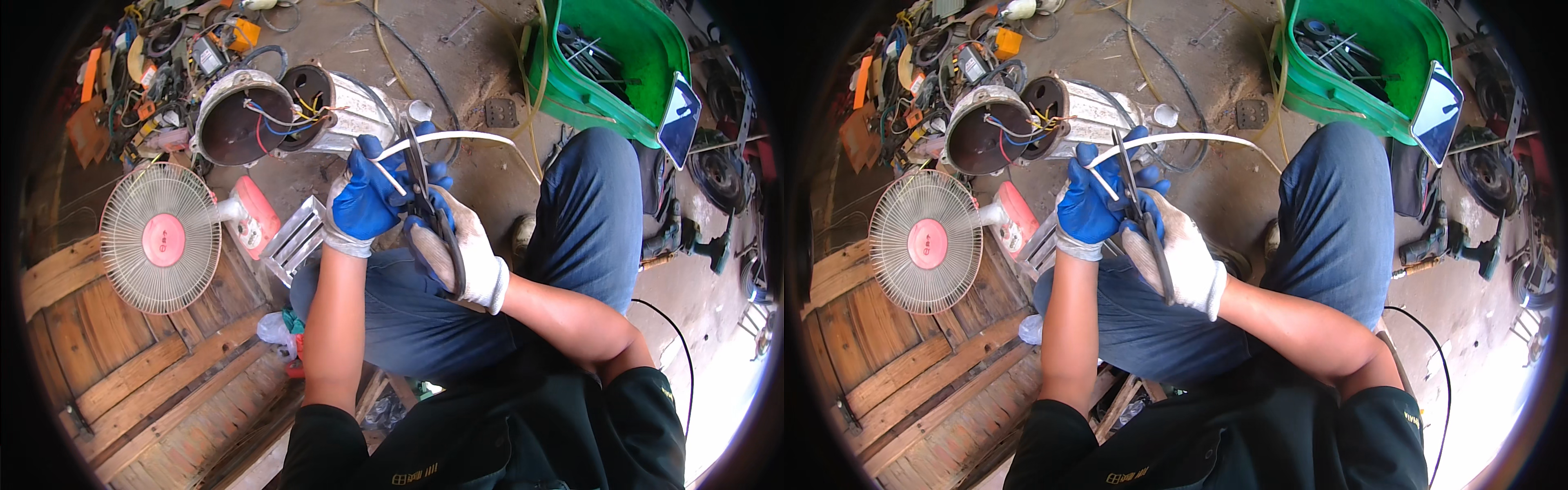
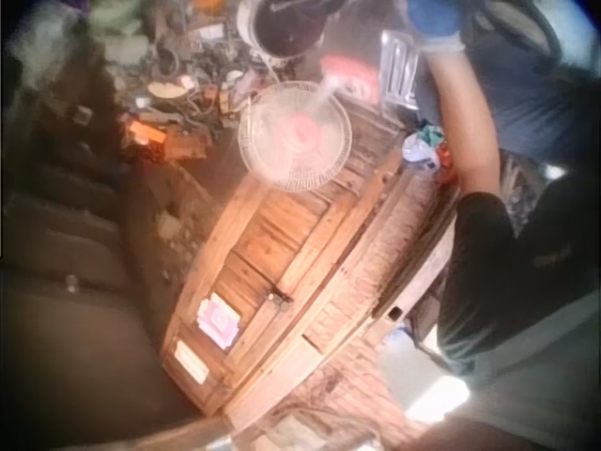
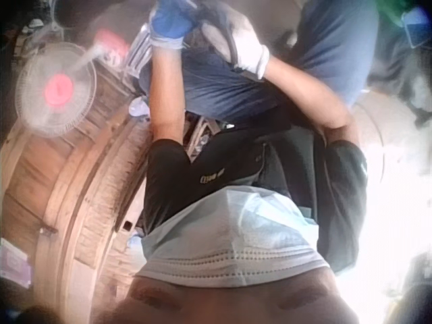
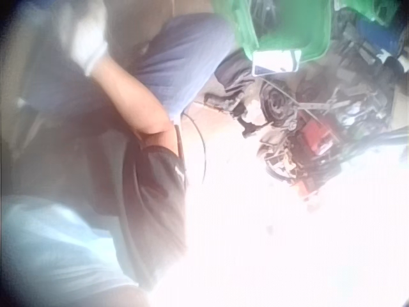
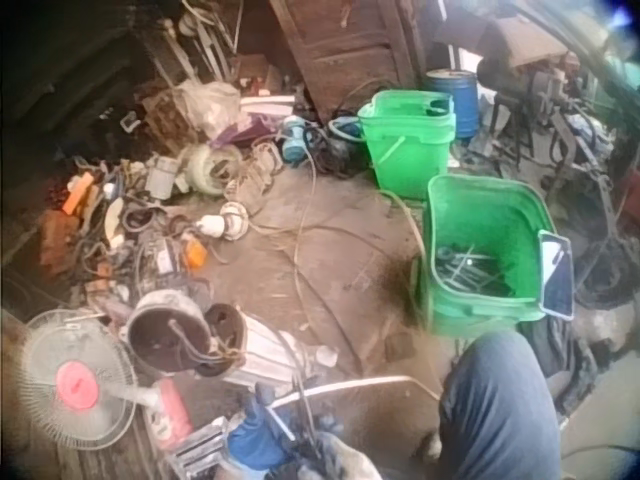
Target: The person sits on the floor in a cluttered workshop and uses pliers to strip the insulation from a white electrical cable. They then twist the exposed copper strands together and connect them to other wires inside a metal container.
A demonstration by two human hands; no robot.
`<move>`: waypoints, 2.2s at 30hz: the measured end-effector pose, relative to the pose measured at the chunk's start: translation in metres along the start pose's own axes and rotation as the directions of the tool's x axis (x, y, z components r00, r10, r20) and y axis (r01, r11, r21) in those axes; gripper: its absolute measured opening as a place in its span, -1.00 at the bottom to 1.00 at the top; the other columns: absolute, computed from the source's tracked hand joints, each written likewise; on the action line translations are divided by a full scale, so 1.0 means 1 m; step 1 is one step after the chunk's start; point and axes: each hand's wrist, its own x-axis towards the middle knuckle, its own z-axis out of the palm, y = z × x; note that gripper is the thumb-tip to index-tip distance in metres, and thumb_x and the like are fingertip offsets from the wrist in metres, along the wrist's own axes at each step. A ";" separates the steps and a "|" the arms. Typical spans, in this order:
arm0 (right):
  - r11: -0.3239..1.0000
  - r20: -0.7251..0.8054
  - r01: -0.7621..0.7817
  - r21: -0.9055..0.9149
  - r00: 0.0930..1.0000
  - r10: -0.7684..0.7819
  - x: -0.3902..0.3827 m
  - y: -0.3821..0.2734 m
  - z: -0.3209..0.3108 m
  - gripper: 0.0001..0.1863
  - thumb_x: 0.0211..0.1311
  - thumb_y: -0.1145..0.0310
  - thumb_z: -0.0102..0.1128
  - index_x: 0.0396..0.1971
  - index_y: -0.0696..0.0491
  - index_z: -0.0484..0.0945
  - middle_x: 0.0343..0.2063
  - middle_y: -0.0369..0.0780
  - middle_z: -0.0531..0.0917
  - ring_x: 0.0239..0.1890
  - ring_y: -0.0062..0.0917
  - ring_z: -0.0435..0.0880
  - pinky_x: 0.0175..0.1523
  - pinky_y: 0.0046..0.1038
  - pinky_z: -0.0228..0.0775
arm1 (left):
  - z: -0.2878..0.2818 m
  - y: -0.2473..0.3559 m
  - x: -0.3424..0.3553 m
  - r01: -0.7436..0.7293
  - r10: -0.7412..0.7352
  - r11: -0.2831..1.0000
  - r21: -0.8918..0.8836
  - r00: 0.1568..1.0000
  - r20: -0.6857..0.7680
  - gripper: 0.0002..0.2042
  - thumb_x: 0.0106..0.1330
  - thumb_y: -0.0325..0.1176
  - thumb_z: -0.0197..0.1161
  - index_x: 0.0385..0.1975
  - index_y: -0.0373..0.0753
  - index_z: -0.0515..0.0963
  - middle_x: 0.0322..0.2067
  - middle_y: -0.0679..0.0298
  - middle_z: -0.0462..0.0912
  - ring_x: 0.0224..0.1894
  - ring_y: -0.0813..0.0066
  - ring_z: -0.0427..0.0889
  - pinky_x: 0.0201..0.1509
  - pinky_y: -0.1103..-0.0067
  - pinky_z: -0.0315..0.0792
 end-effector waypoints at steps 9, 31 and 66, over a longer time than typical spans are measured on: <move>0.994 0.002 0.042 -0.096 0.999 -0.042 -0.004 -0.004 -0.002 -0.70 0.30 0.49 0.07 0.02 0.16 0.44 -0.57 -0.33 0.49 -0.57 -0.71 0.45 -0.42 -0.53 0.38 | 0.007 -0.001 0.005 -0.050 0.055 0.997 0.060 0.994 -0.094 -0.19 0.30 0.18 0.19 0.42 -0.25 0.19 0.43 -0.08 0.16 0.45 -0.10 0.18 0.50 0.19 0.16; 0.996 -0.018 0.078 0.040 0.997 -0.077 0.037 -0.018 -0.092 -0.31 0.09 0.55 0.37 0.28 0.06 0.37 -0.37 -0.37 0.62 -0.53 -0.80 0.44 -0.46 -0.72 0.25 | 0.009 -0.003 0.011 -0.115 0.114 0.961 -0.250 0.993 -0.017 -0.70 0.52 -0.25 0.03 0.05 -0.26 0.58 0.19 -0.25 0.46 0.29 -0.11 0.44 0.44 -0.05 0.20; 0.928 -0.043 0.060 -0.369 0.996 -0.082 0.041 -0.014 -0.072 -0.38 0.10 0.54 0.26 0.24 0.07 0.38 -0.66 -0.42 0.45 -0.71 -0.78 0.34 -0.59 -0.68 0.16 | 0.031 -0.018 0.011 -0.083 0.376 0.828 0.555 0.816 -0.439 -0.68 0.35 -0.66 0.12 0.11 -0.53 0.45 -0.07 0.04 0.65 -0.06 0.41 0.68 0.15 0.45 0.60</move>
